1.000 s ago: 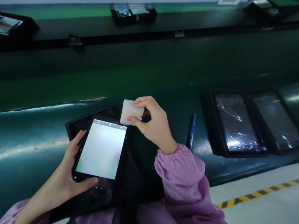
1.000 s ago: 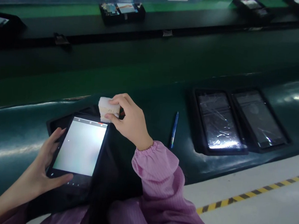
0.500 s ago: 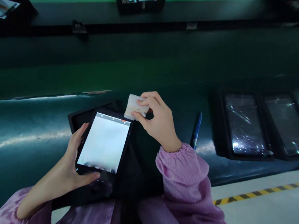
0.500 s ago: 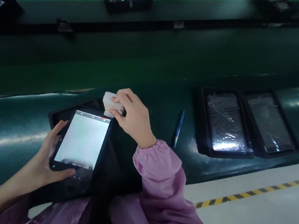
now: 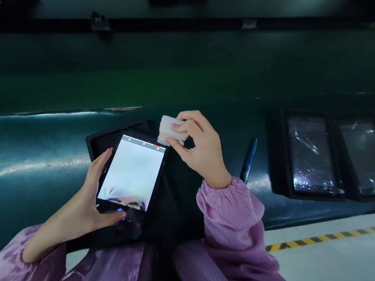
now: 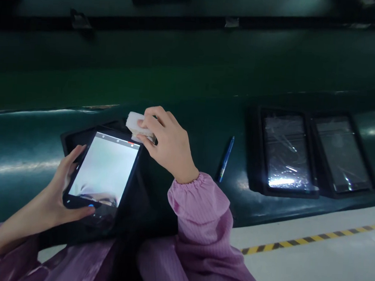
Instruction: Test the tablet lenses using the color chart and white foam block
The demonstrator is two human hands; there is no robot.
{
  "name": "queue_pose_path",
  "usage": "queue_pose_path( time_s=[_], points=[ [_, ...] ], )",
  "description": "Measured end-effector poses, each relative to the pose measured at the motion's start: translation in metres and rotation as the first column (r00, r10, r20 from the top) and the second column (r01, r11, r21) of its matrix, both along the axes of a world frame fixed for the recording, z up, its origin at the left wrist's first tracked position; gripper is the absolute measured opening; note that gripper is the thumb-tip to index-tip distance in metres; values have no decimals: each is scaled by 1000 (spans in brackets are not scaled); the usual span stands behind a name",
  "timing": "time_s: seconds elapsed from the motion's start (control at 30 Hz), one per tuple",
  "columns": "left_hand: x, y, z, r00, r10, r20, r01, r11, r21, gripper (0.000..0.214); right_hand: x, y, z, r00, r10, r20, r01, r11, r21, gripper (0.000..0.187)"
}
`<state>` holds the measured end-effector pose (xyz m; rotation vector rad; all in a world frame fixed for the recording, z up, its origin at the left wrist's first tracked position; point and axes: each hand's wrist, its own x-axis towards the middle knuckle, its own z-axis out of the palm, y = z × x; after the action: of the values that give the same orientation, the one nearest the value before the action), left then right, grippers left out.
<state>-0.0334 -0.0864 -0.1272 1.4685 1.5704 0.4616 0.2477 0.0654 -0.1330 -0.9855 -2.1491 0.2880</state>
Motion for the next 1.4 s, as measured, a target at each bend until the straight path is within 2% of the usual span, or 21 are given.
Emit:
queue_pose_path(
  time_s=[0.17,0.43,0.57,0.7,0.83,1.0,1.4],
  points=[
    [4,2,4,1000,1,4,-1,1000,20,121,0,-1,0,999,27,19,-28,997,68,17],
    [-1,0,-6,999,-33,41,29,996,85,123,0,-3,7,992,31,-125,-27,999,34,22],
    [-1,1,-5,999,-31,25,29,998,51,122,1,-3,10,983,45,-180,-41,999,30,25],
    [2,2,3,1000,2,26,-2,1000,-10,117,1,-4,10,990,66,-123,-63,998,25,24],
    [6,3,8,998,25,49,-25,1000,-17,114,0,-6,11,997,62,-51,-62,998,14,21],
    [5,3,5,999,-11,53,9,999,37,114,-1,-7,13,997,68,22,-69,997,20,20],
    [2,4,6,998,-30,46,31,999,-13,118,-5,-6,11,996,85,27,-87,995,50,26]
  ],
)
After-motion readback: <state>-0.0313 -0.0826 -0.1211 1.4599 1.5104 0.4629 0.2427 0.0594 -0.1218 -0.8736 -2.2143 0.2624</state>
